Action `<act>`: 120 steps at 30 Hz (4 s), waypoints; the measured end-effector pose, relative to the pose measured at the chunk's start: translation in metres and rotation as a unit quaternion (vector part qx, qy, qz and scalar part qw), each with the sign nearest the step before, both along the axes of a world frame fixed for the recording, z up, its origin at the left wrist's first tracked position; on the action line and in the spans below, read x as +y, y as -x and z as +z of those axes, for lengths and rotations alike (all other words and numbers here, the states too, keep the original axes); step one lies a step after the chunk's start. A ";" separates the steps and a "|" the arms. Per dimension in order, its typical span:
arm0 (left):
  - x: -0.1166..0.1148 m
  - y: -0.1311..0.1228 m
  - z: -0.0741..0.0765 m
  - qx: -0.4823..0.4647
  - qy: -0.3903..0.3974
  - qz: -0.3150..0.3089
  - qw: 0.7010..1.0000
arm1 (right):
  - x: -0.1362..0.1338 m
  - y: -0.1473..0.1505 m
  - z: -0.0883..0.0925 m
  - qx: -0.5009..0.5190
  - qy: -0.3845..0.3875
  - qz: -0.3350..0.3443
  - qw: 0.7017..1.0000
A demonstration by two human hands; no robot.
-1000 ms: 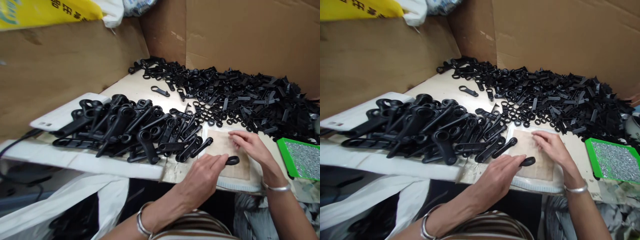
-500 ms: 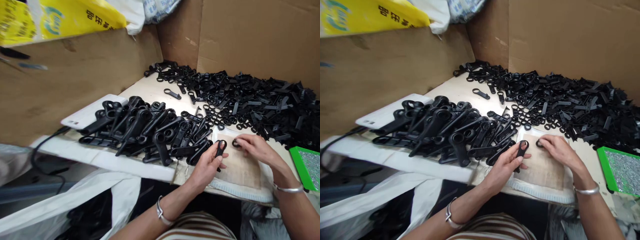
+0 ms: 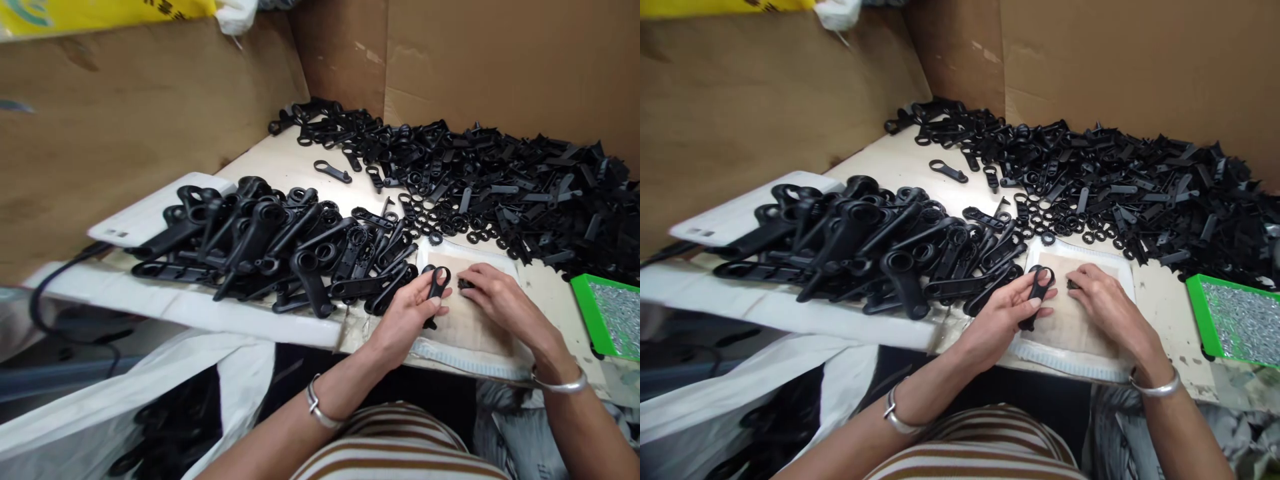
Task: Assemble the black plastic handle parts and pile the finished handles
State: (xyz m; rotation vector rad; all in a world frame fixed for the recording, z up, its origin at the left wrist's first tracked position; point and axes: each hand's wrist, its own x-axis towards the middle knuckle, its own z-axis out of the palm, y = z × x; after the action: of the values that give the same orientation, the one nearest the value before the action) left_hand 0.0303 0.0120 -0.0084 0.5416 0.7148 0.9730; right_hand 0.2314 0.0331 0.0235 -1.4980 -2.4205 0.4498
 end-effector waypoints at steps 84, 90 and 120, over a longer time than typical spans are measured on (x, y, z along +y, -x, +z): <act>0.000 0.011 0.031 0.323 -0.350 0.053 0.878 | -0.042 0.017 -0.003 0.403 0.243 -0.124 0.874; -0.011 -0.002 0.025 0.172 -0.203 0.052 0.963 | 0.000 0.001 0.009 0.205 0.174 -0.052 0.962; -0.009 -0.016 0.017 -0.028 -0.040 -0.125 0.991 | 0.008 -0.023 -0.015 -0.119 -0.081 -0.069 0.987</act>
State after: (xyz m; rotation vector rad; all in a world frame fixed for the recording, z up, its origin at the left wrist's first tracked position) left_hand 0.0468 0.0025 0.0088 0.6563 0.5448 0.7816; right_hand 0.2544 0.0411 0.0084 -1.7168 -2.4345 0.0430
